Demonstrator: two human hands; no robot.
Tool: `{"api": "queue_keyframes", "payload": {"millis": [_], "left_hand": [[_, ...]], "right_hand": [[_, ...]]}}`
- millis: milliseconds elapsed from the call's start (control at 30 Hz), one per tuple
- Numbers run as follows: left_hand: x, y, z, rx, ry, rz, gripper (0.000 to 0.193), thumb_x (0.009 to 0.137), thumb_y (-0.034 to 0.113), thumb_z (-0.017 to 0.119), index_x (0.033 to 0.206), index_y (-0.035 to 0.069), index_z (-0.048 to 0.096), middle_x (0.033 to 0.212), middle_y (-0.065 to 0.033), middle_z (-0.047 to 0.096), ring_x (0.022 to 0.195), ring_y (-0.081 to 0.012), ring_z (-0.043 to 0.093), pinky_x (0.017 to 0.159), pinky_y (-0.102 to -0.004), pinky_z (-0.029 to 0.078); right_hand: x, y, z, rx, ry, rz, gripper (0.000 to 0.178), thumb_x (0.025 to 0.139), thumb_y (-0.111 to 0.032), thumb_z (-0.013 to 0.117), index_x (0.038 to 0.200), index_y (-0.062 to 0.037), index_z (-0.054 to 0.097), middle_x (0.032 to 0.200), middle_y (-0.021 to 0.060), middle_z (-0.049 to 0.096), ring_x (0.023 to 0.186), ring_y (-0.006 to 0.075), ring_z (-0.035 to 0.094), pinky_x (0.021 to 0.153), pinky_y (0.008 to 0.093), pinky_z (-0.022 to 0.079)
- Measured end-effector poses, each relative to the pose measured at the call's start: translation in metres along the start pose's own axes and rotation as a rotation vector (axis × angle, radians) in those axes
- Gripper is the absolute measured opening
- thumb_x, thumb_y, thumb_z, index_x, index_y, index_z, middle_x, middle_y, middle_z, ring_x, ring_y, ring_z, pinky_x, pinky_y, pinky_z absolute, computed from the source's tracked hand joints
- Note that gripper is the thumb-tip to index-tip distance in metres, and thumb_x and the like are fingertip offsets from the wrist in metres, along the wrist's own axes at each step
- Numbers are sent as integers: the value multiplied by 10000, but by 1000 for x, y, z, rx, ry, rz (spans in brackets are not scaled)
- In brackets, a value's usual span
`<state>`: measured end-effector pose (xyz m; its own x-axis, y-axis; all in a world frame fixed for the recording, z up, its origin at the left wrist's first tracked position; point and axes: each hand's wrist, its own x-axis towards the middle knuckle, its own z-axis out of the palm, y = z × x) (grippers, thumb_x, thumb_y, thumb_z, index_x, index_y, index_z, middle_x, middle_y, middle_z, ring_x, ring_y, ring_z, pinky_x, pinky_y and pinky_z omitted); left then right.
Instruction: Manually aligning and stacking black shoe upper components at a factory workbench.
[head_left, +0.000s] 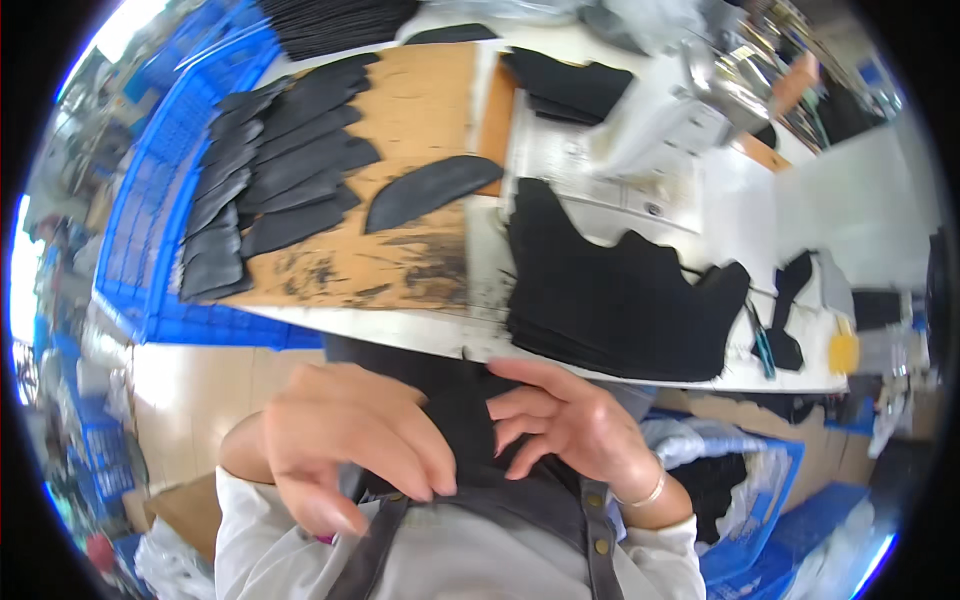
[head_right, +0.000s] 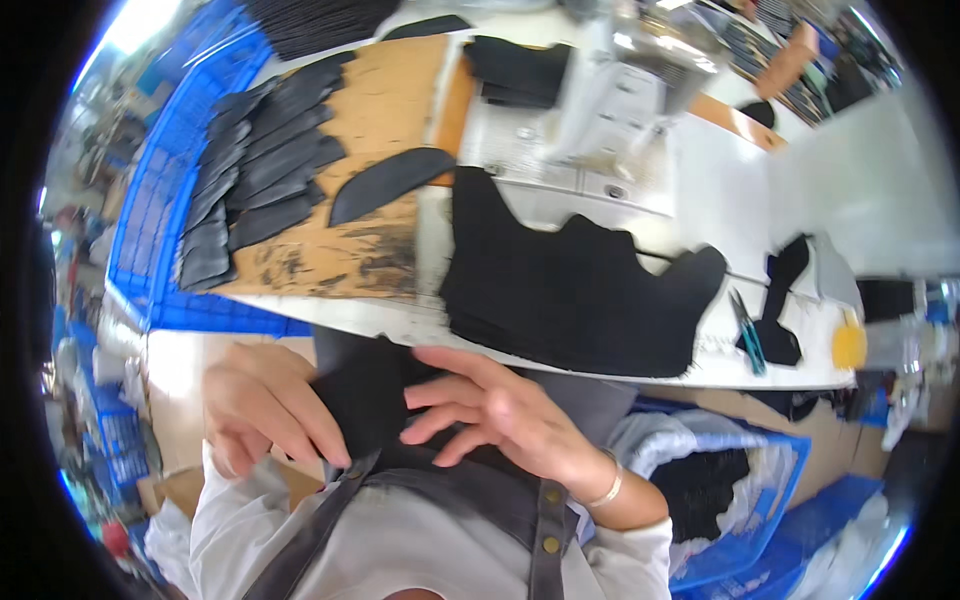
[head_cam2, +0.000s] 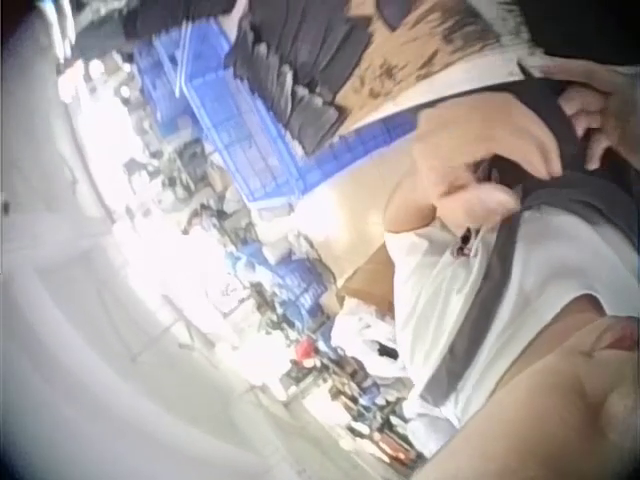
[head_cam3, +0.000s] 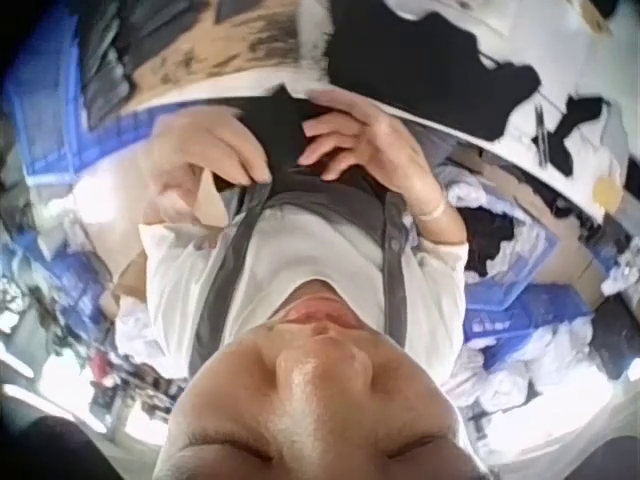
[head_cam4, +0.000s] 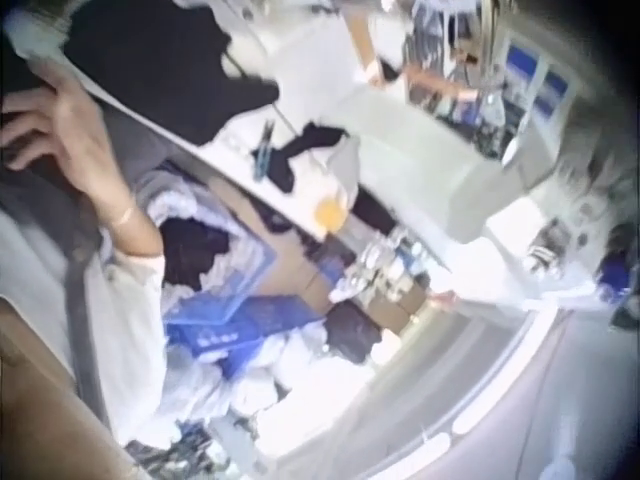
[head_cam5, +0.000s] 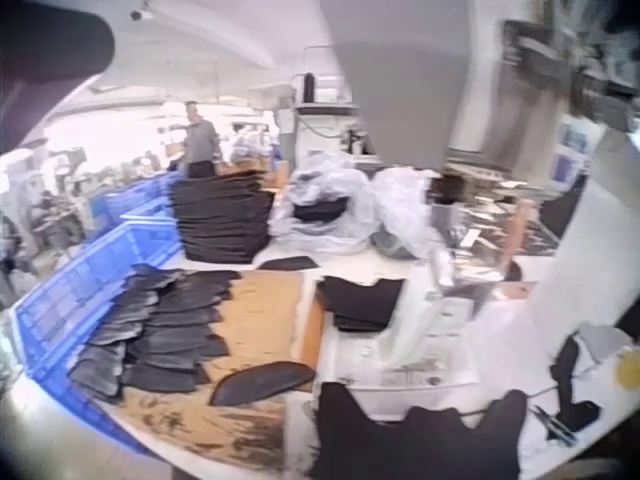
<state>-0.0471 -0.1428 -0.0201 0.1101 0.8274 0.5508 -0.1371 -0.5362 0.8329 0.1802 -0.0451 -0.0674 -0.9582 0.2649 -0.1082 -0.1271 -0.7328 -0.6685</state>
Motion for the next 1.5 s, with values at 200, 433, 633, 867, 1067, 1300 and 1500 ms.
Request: {"api": "queue_keyframes", "payload": {"millis": [200,433,633,867,1067,1300,1500], "left_hand": [[48,-22,23,74,-363,-6,207,694,107,821,754,23,641,684,-87,642,448,-172,538,374,-262,338],[91,-35,35,82,-507,103,234,660,97,843,704,52,617,640,-36,596,457,-174,533,376,-257,327],[104,-38,33,-7,-593,41,224,658,71,835,724,59,621,645,-35,597,520,-176,566,422,-261,368],[108,-54,34,545,-268,-258,490,772,128,763,1179,26,510,970,-80,625,917,-142,577,722,-213,463],[120,-67,27,508,-427,-715,236,841,189,711,822,-13,591,719,-44,642,634,-85,601,556,-206,468],[115,-62,26,270,-262,-838,198,874,155,659,882,-39,624,702,-74,649,568,-117,614,499,-229,482],[78,-61,24,1358,-219,927,266,663,-15,556,861,90,698,806,-36,586,714,-213,589,555,-251,501]], "right_hand": [[-24,-29,-3,-83,204,-184,759,744,96,697,1394,-31,327,784,31,528,686,75,516,649,203,444],[-43,-70,-26,-886,135,-307,844,687,-88,795,1403,-49,351,1057,100,548,860,121,527,754,251,436],[-29,-69,-10,-514,219,-388,336,712,-102,799,1005,-17,658,1215,113,572,1036,172,556,851,309,453],[-40,-101,-20,-949,528,-152,160,823,-126,731,826,-3,629,628,-40,559,571,17,492,500,182,394],[-36,-112,-17,-1060,680,32,189,835,-161,719,836,7,634,599,-22,549,502,26,496,437,199,395],[-46,-101,-24,-1145,715,-140,149,832,-113,687,887,16,636,655,3,589,549,64,562,504,204,450],[-67,-87,-28,-2373,296,-1313,155,682,-56,697,826,-72,640,835,44,616,807,225,599,672,309,559]]}}
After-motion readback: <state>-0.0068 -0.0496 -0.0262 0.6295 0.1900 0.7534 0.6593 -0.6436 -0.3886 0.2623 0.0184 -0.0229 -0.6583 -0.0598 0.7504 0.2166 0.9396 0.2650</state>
